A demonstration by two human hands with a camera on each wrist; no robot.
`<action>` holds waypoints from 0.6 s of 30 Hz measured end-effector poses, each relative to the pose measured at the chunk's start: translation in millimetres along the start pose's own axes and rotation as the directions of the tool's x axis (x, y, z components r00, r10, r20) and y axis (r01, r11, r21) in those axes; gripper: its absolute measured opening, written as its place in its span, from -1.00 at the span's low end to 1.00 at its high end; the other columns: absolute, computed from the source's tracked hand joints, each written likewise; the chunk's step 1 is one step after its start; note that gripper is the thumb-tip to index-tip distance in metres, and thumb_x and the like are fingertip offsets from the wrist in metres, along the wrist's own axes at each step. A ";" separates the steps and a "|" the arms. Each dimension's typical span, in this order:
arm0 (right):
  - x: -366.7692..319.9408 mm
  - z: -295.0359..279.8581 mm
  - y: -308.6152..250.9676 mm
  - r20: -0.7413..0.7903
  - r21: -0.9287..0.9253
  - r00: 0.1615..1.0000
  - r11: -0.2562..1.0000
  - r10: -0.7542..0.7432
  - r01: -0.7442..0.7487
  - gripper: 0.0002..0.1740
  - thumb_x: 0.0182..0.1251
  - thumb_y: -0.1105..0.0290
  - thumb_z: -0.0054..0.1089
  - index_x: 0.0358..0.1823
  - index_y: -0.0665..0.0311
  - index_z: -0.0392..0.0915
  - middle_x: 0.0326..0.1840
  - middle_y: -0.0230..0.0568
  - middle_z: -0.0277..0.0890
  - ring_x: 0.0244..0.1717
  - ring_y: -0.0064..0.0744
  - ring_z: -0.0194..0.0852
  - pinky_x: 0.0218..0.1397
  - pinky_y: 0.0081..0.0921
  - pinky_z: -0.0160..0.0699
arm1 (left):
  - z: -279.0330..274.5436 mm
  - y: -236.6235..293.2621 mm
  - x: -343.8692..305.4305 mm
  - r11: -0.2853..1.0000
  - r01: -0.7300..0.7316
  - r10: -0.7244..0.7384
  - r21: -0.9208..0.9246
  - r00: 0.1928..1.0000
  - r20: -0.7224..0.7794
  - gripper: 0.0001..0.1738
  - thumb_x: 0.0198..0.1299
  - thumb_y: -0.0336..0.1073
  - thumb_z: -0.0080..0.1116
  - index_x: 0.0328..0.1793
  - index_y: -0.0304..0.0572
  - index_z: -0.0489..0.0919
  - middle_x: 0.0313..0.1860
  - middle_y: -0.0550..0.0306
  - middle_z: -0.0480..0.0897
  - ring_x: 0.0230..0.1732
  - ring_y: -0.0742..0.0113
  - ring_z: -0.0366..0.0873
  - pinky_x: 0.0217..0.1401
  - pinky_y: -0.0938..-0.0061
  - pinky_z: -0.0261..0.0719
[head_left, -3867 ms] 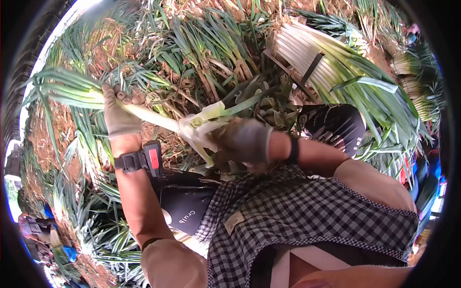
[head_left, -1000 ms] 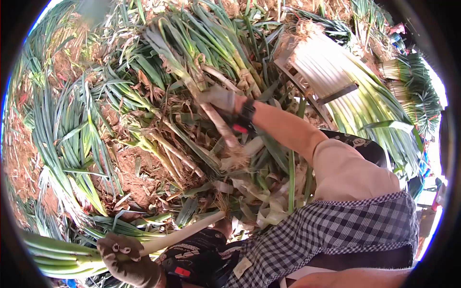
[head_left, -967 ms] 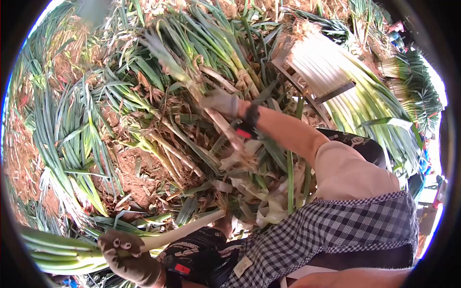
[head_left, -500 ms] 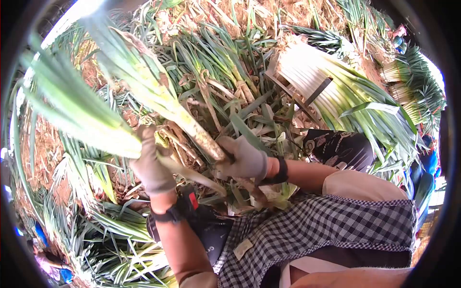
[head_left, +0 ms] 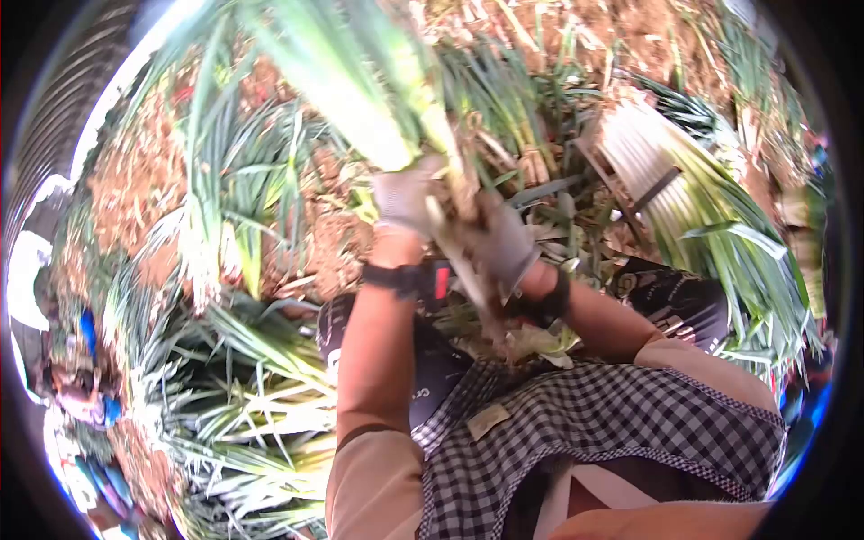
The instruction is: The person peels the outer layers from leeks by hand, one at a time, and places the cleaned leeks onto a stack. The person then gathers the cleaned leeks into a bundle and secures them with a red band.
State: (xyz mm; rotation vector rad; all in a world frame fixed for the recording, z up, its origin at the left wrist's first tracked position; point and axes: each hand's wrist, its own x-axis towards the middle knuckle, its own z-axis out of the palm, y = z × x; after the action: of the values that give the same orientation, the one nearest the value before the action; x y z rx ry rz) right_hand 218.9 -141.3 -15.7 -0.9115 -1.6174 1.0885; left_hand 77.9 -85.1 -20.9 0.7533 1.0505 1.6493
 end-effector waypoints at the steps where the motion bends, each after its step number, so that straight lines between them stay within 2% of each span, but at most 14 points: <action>1: 13.2 -2.4 23.5 -0.025 -0.043 0.997 0.996 0.072 -0.073 -0.83 0.23 0.44 0.20 -0.19 0.33 0.48 -0.50 -0.41 0.44 -0.55 -0.67 0.34 -0.55 -0.59 0.34 | 6.4 5.6 -15.6 0.997 0.076 -0.076 -0.003 0.997 -0.003 -0.71 -0.07 -0.47 0.37 -0.17 -0.38 0.62 -0.37 0.06 0.64 -0.63 0.38 0.51 -0.66 0.55 0.43; 2: 25.4 -12.4 32.9 -0.014 -0.077 0.999 0.997 0.030 -0.031 -0.87 0.24 0.46 0.18 -0.24 0.34 0.47 -0.50 -0.38 0.45 -0.56 -0.64 0.35 -0.56 -0.60 0.35 | 3.5 5.6 -26.2 0.996 0.065 -0.069 0.064 0.995 0.076 -0.73 -0.05 -0.45 0.38 -0.19 -0.38 0.63 -0.40 0.07 0.65 -0.63 0.39 0.51 -0.66 0.56 0.43; 3: 41.2 -28.5 48.3 -0.023 0.017 0.993 0.993 0.118 -0.117 -0.88 0.23 0.46 0.17 -0.27 0.35 0.46 -0.51 -0.35 0.45 -0.54 -0.62 0.38 -0.54 -0.59 0.38 | 4.7 2.8 -34.7 0.991 0.046 -0.066 0.125 0.984 0.163 -0.75 -0.02 -0.43 0.39 -0.20 -0.38 0.64 -0.43 0.08 0.65 -0.64 0.40 0.51 -0.65 0.57 0.44; 4: 47.6 -38.0 31.5 -0.069 -0.117 0.994 0.989 0.081 -0.088 -0.90 0.24 0.49 0.17 -0.28 0.35 0.47 -0.50 -0.37 0.44 -0.54 -0.62 0.37 -0.54 -0.62 0.38 | 4.5 9.6 -43.5 0.991 0.041 -0.061 0.125 0.985 0.160 -0.75 -0.02 -0.43 0.39 -0.20 -0.38 0.64 -0.43 0.08 0.65 -0.64 0.40 0.51 -0.65 0.57 0.44; 6: 53.5 -63.5 46.6 0.004 -0.117 0.999 0.992 0.052 -0.052 -0.90 0.28 0.47 0.15 -0.26 0.35 0.47 -0.52 -0.41 0.44 -0.56 -0.64 0.38 -0.55 -0.62 0.38 | 3.7 25.4 -57.1 0.966 0.018 -0.016 0.258 1.000 -0.010 -0.79 0.04 -0.36 0.40 -0.27 -0.35 0.67 -0.51 0.15 0.63 -0.64 0.43 0.50 -0.64 0.56 0.45; 7: 53.7 -75.9 53.4 0.005 -0.093 0.999 0.995 0.040 -0.040 -0.90 0.29 0.46 0.15 -0.25 0.34 0.46 -0.53 -0.42 0.44 -0.56 -0.66 0.38 -0.55 -0.62 0.38 | -7.9 23.8 -51.1 0.951 -0.156 0.148 0.266 0.988 0.053 -0.78 0.07 -0.31 0.40 -0.26 -0.34 0.69 -0.46 0.17 0.66 -0.58 0.46 0.53 -0.57 0.57 0.47; 8: 39.9 -87.0 35.4 0.088 -0.105 0.990 0.989 0.114 -0.104 -0.85 0.30 0.41 0.18 -0.21 0.33 0.45 -0.54 -0.42 0.44 -0.55 -0.68 0.37 -0.54 -0.61 0.39 | -40.5 -14.2 -25.2 0.769 -0.508 0.488 0.388 0.859 0.157 -0.76 0.10 -0.31 0.38 -0.16 -0.31 0.70 -0.34 0.16 0.70 -0.46 0.51 0.56 -0.43 0.61 0.51; 9: 27.2 -97.9 28.9 0.080 -0.166 0.984 0.976 0.156 -0.142 -0.82 0.28 0.42 0.20 -0.18 0.32 0.44 -0.55 -0.44 0.42 -0.56 -0.68 0.36 -0.53 -0.60 0.38 | -39.0 -2.3 -28.6 0.821 -0.373 0.376 0.433 0.923 0.081 -0.74 0.13 -0.33 0.34 -0.09 -0.32 0.70 -0.25 0.15 0.71 -0.35 0.55 0.56 -0.32 0.63 0.51; 10: 13.5 -105.1 29.6 0.056 -0.060 0.997 0.997 0.049 -0.046 -0.77 0.26 0.43 0.22 -0.12 0.32 0.42 -0.51 -0.43 0.43 -0.55 -0.67 0.37 -0.53 -0.59 0.38 | -41.4 -3.9 -26.6 0.895 -0.303 0.306 0.329 0.951 0.043 -0.76 0.14 -0.37 0.31 -0.09 -0.36 0.70 -0.28 0.16 0.71 -0.31 0.55 0.56 -0.32 0.62 0.50; 11: 5.9 -112.4 37.9 0.020 -0.019 1.000 1.000 -0.019 0.019 -0.71 0.24 0.44 0.24 -0.07 0.32 0.39 -0.42 -0.40 0.45 -0.52 -0.67 0.37 -0.50 -0.59 0.38 | -37.7 8.3 -31.1 0.852 -0.229 0.241 0.471 0.970 0.036 -0.77 0.13 -0.40 0.27 -0.14 -0.43 0.68 -0.33 0.13 0.71 -0.38 0.52 0.56 -0.36 0.61 0.47; 12: -2.0 -123.9 54.6 0.080 0.005 0.978 0.981 0.193 -0.194 -0.67 0.23 0.45 0.25 -0.02 0.33 0.38 -0.38 -0.41 0.43 -0.49 -0.66 0.37 -0.47 -0.60 0.39 | -40.4 8.7 -28.9 0.869 -0.081 0.130 0.489 0.989 -0.067 -0.81 0.11 -0.54 0.12 -0.16 -0.33 0.68 -0.22 -0.02 0.72 -0.22 0.27 0.67 -0.12 0.46 0.65; 13: -11.0 -124.7 51.2 0.039 0.079 0.978 0.975 0.204 -0.206 -0.67 0.24 0.46 0.24 -0.01 0.32 0.38 -0.41 -0.46 0.37 -0.47 -0.67 0.35 -0.45 -0.61 0.38 | -33.8 8.9 -24.5 0.937 0.014 0.047 0.348 0.985 -0.166 -0.80 0.18 -0.48 0.08 -0.11 -0.36 0.64 -0.27 -0.08 0.71 -0.47 0.38 0.59 -0.42 0.57 0.59; 15: -28.9 -137.9 56.4 0.145 0.030 0.954 0.963 0.261 -0.268 -0.61 0.28 0.34 0.24 0.06 0.32 0.37 -0.39 -0.32 0.53 -0.48 -0.57 0.48 -0.46 -0.53 0.48 | -14.0 8.7 -32.9 0.960 -0.014 0.057 0.278 0.987 -0.149 -0.72 0.19 -0.43 0.07 0.01 -0.36 0.59 -0.23 -0.10 0.70 -0.61 0.46 0.47 -0.60 0.62 0.47; 18: -49.6 -142.7 54.0 0.230 -0.078 0.948 0.975 0.221 -0.209 -0.55 0.24 0.29 0.26 0.08 0.32 0.37 -0.45 -0.33 0.51 -0.54 -0.54 0.49 -0.47 -0.51 0.52 | 21.6 -3.0 -37.4 0.988 -0.058 0.075 0.145 0.990 -0.119 -0.75 0.21 -0.39 0.13 -0.01 -0.29 0.62 -0.46 0.16 0.61 -0.63 0.50 0.40 -0.59 0.60 0.41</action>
State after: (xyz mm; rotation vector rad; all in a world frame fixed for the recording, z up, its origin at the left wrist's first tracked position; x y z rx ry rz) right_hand 373.1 -135.6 -59.5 -1.0435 -1.7781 1.3540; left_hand 109.2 -114.2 -14.0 0.7932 1.2534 1.7098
